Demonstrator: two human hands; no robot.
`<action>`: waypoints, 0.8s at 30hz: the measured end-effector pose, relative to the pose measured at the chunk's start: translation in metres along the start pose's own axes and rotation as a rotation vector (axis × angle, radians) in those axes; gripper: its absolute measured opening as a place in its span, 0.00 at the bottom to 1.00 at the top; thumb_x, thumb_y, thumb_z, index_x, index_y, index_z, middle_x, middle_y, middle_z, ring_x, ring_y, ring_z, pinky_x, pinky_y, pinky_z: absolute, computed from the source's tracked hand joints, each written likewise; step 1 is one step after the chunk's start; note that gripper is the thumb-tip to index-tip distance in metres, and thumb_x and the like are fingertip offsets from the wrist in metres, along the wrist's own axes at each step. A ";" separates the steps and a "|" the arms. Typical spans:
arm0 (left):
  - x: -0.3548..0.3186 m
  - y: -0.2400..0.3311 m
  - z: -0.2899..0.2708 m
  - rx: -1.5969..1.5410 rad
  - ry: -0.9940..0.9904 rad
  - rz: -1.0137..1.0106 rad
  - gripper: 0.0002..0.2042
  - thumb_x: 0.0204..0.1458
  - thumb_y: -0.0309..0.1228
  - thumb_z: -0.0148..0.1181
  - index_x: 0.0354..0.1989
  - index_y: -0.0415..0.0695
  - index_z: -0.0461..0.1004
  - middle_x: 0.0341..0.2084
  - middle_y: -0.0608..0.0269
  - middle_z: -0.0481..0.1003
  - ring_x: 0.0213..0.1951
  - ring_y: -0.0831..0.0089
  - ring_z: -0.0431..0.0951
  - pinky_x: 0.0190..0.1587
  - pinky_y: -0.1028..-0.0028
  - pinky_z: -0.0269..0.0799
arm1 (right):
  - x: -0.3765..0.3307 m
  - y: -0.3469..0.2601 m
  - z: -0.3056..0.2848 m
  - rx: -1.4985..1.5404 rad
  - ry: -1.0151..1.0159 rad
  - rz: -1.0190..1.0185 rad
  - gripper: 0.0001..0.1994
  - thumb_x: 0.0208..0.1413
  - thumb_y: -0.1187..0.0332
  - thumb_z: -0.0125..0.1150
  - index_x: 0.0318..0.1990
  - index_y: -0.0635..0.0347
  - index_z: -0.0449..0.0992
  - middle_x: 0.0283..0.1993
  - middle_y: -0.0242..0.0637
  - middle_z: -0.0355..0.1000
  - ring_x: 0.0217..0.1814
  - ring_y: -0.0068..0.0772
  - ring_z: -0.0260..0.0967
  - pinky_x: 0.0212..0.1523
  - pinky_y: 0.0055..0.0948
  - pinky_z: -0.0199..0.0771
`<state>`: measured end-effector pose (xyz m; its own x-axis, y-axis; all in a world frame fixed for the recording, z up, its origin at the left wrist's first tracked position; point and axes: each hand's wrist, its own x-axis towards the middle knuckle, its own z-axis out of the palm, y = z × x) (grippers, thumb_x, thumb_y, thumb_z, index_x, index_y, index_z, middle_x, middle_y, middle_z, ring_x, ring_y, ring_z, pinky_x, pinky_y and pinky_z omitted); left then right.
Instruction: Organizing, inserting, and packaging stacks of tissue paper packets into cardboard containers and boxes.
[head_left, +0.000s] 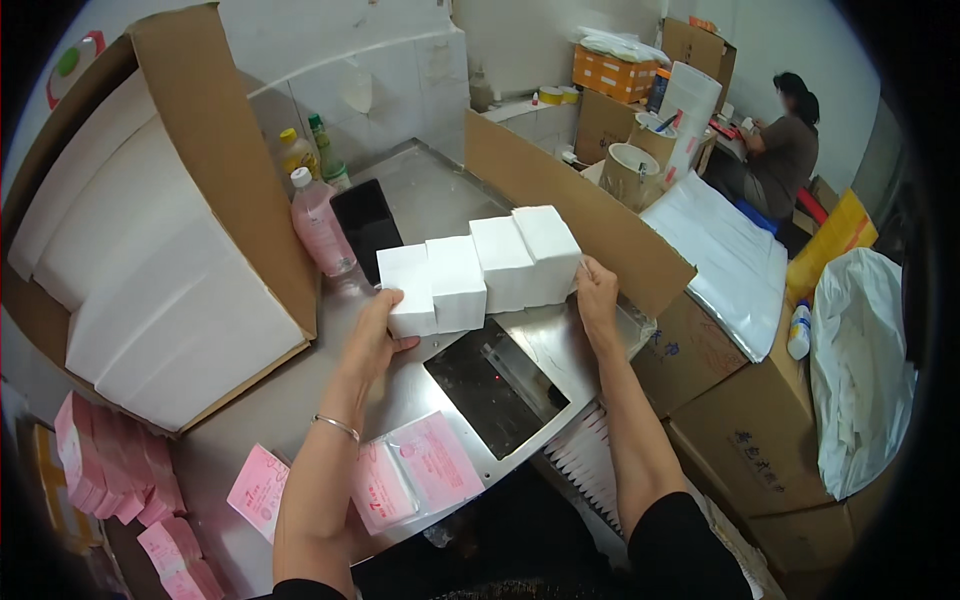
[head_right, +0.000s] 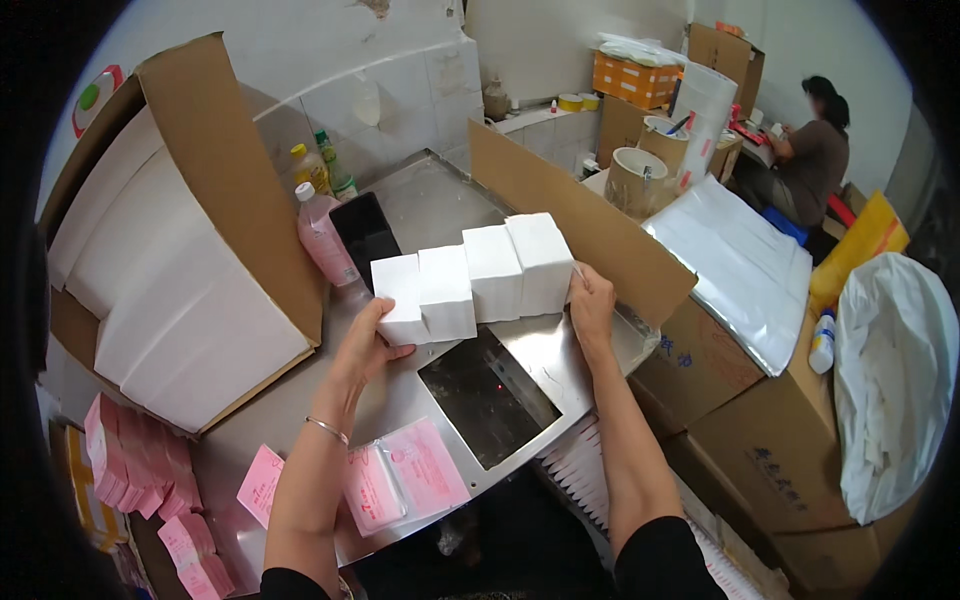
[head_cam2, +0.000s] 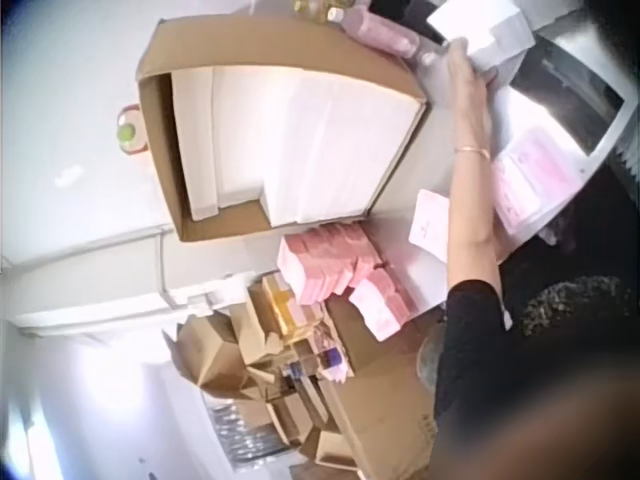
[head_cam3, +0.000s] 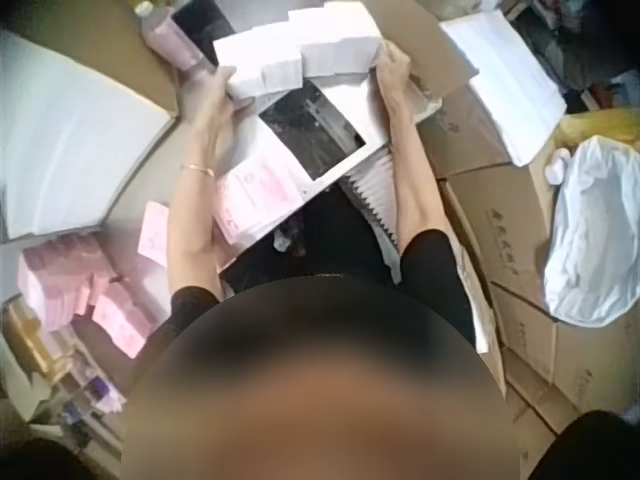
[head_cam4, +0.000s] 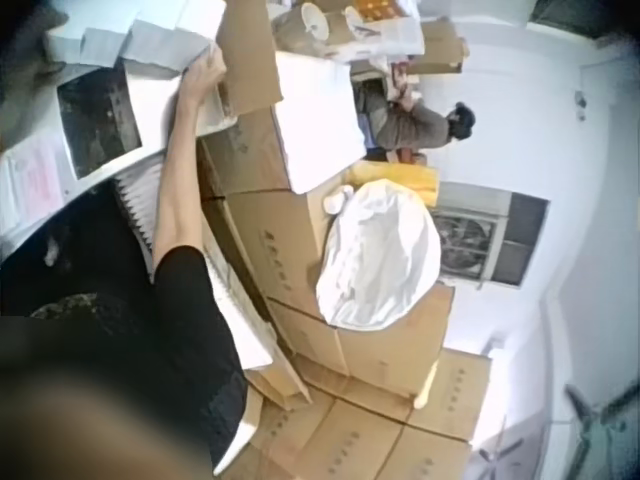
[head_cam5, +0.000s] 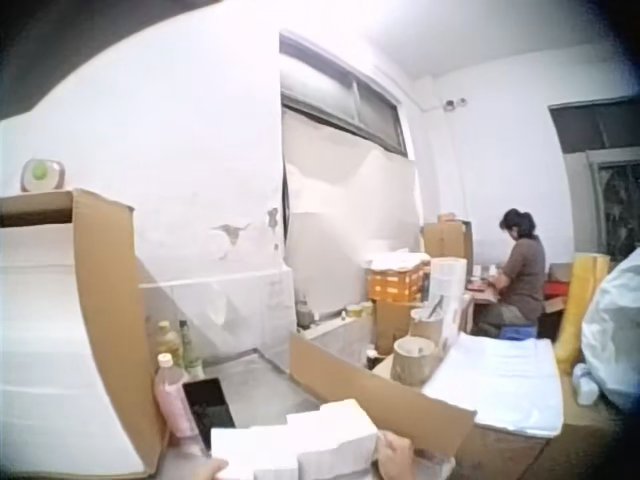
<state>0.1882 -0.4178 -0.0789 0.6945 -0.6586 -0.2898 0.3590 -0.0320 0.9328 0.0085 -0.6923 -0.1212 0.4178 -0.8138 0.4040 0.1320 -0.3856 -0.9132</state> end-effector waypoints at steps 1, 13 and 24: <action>0.006 -0.001 0.003 0.036 0.000 0.011 0.30 0.56 0.49 0.53 0.63 0.45 0.63 0.55 0.57 0.70 0.55 0.62 0.71 0.51 0.55 0.70 | -0.001 0.001 -0.008 -0.077 0.000 0.020 0.12 0.64 0.70 0.52 0.48 0.67 0.79 0.29 0.38 0.74 0.33 0.21 0.67 0.39 0.29 0.70; 0.128 -0.006 0.077 0.268 -0.005 0.363 0.37 0.52 0.51 0.63 0.62 0.35 0.62 0.42 0.56 0.73 0.36 0.71 0.75 0.32 0.72 0.75 | -0.123 -0.059 -0.055 -0.283 0.126 0.113 0.11 0.65 0.70 0.54 0.49 0.68 0.76 0.24 0.37 0.66 0.30 0.17 0.59 0.32 0.28 0.67; -0.007 -0.017 0.028 0.666 -0.217 0.439 0.19 0.59 0.35 0.59 0.54 0.34 0.73 0.42 0.56 0.79 0.44 0.70 0.78 0.49 0.71 0.73 | -0.108 -0.082 -0.086 -0.700 0.264 -0.437 0.17 0.57 0.81 0.52 0.54 0.65 0.77 0.52 0.51 0.77 0.53 0.51 0.76 0.53 0.41 0.75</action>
<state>0.1596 -0.4336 -0.0870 0.5251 -0.8432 0.1150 -0.4096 -0.1320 0.9027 -0.1246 -0.6102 -0.0857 0.2252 -0.5706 0.7897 -0.3878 -0.7961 -0.4646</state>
